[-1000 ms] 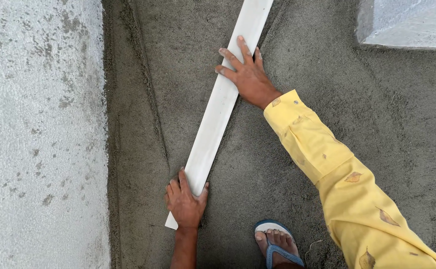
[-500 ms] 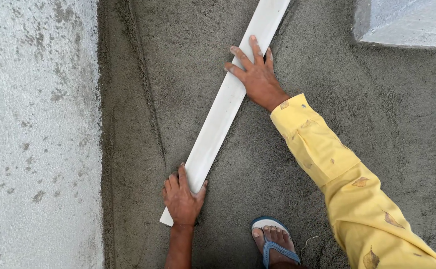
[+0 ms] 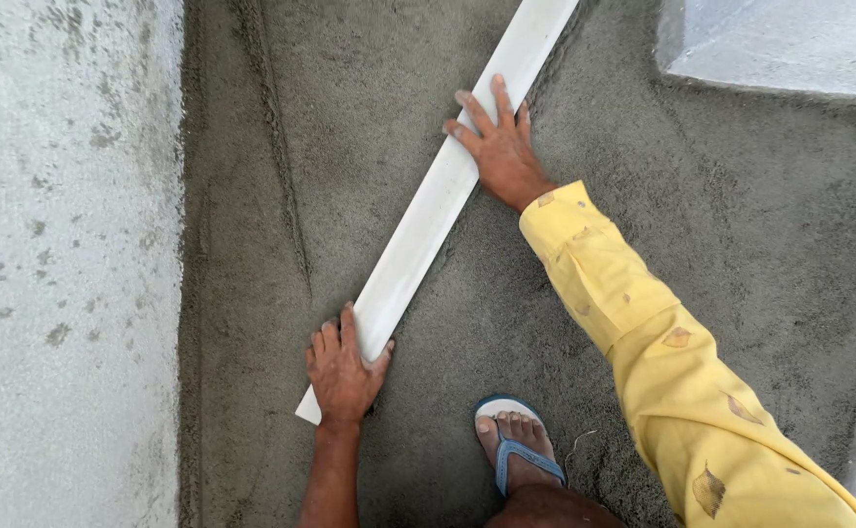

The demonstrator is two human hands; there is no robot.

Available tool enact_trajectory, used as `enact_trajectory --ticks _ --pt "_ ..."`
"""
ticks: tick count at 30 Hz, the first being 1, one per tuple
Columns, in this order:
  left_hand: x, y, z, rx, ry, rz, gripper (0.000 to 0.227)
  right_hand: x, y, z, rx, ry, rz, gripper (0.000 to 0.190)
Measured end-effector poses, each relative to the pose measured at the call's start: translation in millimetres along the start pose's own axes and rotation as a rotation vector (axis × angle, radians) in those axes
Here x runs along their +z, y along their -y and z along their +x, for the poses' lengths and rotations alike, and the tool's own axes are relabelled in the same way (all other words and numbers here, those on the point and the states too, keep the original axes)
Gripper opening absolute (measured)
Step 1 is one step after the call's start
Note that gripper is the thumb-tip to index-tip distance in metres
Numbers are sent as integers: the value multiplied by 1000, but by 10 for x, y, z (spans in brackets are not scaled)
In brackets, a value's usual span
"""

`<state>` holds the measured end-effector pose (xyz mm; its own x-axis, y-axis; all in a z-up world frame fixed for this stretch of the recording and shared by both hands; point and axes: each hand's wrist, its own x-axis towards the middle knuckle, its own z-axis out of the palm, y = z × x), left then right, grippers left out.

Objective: The recorder is seen smoothing wet cement or plaster on a floor/wall surface using a long straight edge tool.

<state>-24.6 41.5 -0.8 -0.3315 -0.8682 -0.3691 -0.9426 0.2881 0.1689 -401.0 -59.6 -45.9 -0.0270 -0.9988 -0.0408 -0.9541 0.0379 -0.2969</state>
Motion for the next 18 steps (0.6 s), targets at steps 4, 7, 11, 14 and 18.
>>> enact_trajectory --ticks 4,7,11,14,18 --pt "75 131 -136 17 7 -19 97 -123 214 -120 30 64 19 60" --pt "106 219 -275 21 16 -37 97 -55 301 -227 53 93 5 61" --pt "101 349 -443 29 17 -49 97 43 424 -393 46 89 -35 63" --pt "87 430 -592 22 51 -40 97 70 562 -541 41 76 -36 61" --pt "84 561 -772 -5 108 -39 97 63 758 -712 53 100 -47 60"
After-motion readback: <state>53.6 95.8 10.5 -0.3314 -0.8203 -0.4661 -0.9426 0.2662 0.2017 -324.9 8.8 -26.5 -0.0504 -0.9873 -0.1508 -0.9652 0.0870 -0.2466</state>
